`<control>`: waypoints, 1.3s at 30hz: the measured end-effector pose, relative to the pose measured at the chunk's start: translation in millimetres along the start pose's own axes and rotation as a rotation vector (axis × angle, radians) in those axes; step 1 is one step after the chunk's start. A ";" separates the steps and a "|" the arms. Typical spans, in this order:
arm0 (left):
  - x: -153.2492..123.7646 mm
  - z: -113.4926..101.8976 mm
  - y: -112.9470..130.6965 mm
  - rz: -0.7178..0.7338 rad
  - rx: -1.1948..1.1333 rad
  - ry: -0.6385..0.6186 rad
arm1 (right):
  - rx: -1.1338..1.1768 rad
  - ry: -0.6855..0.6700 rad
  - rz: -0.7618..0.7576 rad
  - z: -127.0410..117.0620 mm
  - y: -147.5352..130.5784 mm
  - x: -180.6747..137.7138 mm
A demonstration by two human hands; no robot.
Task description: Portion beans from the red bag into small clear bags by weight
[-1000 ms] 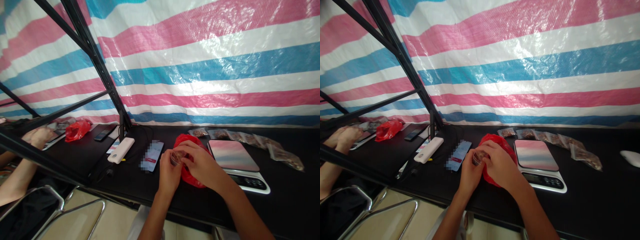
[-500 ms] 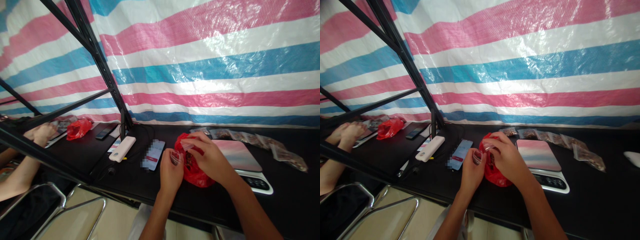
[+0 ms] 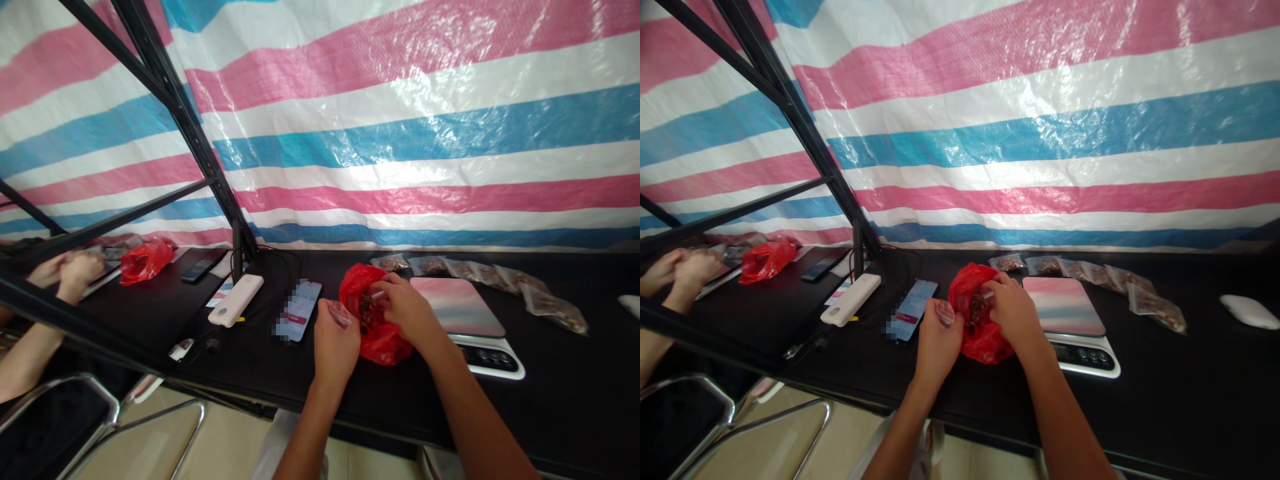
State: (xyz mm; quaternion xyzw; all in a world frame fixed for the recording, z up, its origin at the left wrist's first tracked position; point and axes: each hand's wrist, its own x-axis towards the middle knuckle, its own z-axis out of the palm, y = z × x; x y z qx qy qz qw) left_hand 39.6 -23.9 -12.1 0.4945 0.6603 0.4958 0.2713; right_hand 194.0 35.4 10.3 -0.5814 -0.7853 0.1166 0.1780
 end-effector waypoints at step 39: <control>9.5 -22.7 -18.3 -0.136 -0.484 -0.170 | 0.003 -0.028 -0.058 2.4 -20.8 -9.3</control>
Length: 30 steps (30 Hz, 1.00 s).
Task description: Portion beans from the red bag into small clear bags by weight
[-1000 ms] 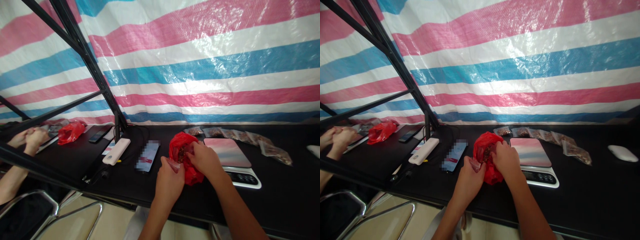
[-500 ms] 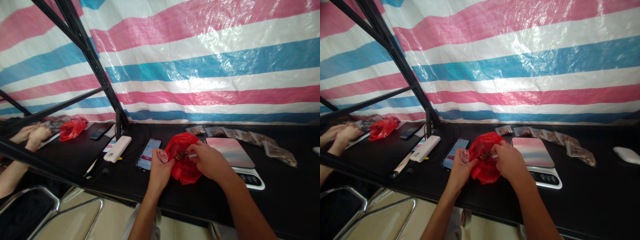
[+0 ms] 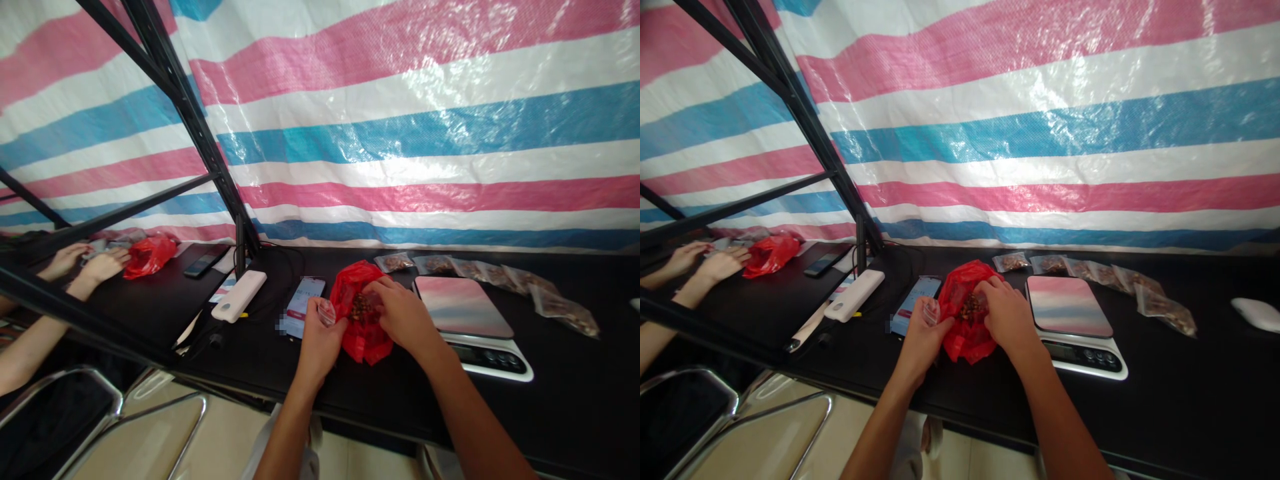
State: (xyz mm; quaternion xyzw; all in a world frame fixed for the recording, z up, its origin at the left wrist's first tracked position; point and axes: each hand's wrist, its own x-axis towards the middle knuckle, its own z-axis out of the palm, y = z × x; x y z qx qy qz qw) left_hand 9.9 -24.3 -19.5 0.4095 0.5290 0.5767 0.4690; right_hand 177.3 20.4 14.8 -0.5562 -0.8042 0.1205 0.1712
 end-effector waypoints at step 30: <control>-2.6 28.4 -3.7 0.072 -0.048 0.177 | 0.280 -0.149 0.048 -1.6 6.8 -8.0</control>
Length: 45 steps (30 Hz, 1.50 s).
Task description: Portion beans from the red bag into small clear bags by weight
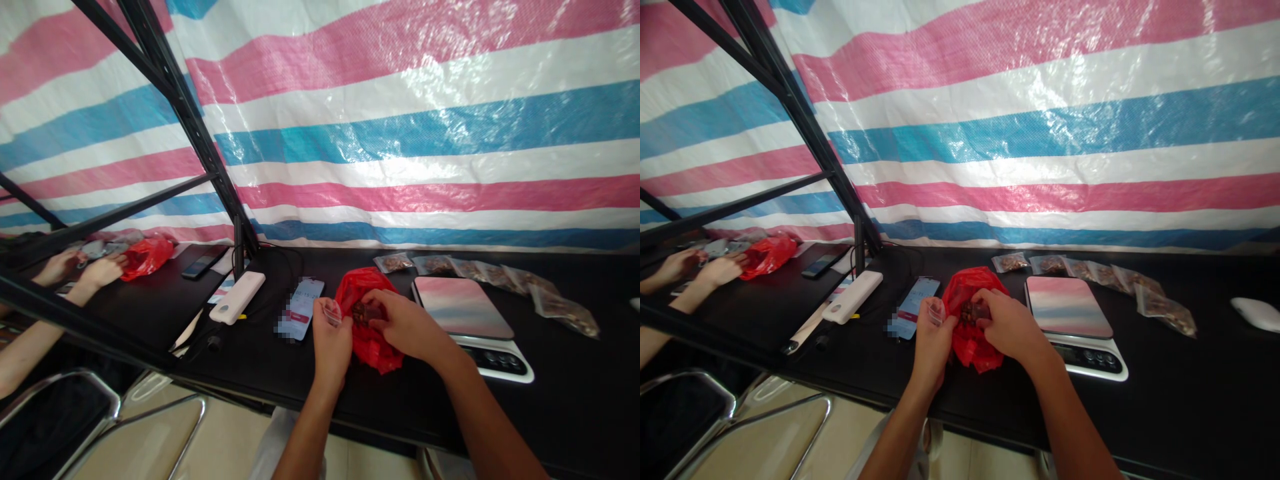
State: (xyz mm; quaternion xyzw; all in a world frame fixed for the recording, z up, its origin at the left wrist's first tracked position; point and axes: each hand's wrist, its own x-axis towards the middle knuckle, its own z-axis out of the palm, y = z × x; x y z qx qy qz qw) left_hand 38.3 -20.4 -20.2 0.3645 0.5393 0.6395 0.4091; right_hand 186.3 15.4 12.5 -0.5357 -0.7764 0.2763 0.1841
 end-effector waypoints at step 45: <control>1.8 -8.0 -4.3 0.292 0.422 -0.152 | 0.086 0.260 -0.549 -5.9 -22.6 -5.5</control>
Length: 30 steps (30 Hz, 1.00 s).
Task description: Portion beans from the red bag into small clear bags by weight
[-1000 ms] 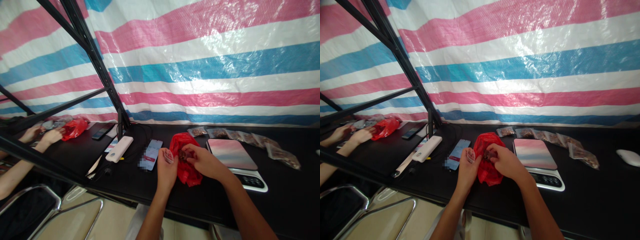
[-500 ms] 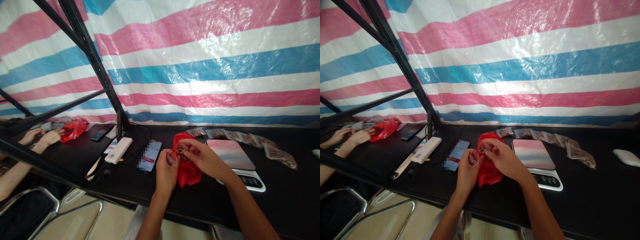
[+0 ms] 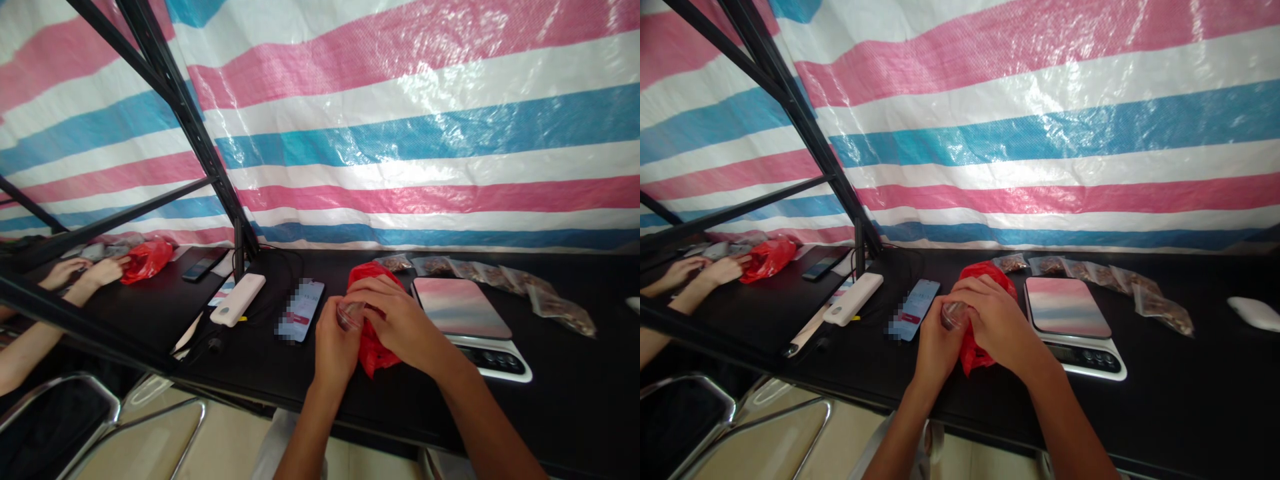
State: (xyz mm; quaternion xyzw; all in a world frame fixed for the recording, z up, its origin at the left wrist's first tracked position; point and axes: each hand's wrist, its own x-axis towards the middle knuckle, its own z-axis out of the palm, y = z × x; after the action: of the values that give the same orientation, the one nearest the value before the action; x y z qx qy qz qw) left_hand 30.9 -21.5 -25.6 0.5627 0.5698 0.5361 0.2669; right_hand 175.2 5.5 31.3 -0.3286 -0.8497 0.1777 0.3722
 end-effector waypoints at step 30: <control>-4.6 -16.1 9.7 0.202 0.133 0.124 | -0.467 -0.057 0.415 -1.0 34.2 -8.1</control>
State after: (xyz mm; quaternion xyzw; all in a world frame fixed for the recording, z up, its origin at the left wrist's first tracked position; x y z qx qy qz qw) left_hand 20.8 -32.8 -13.5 0.5996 0.5599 0.5550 0.1379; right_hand 194.6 24.6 9.1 -0.5666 -0.7923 0.0592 0.2183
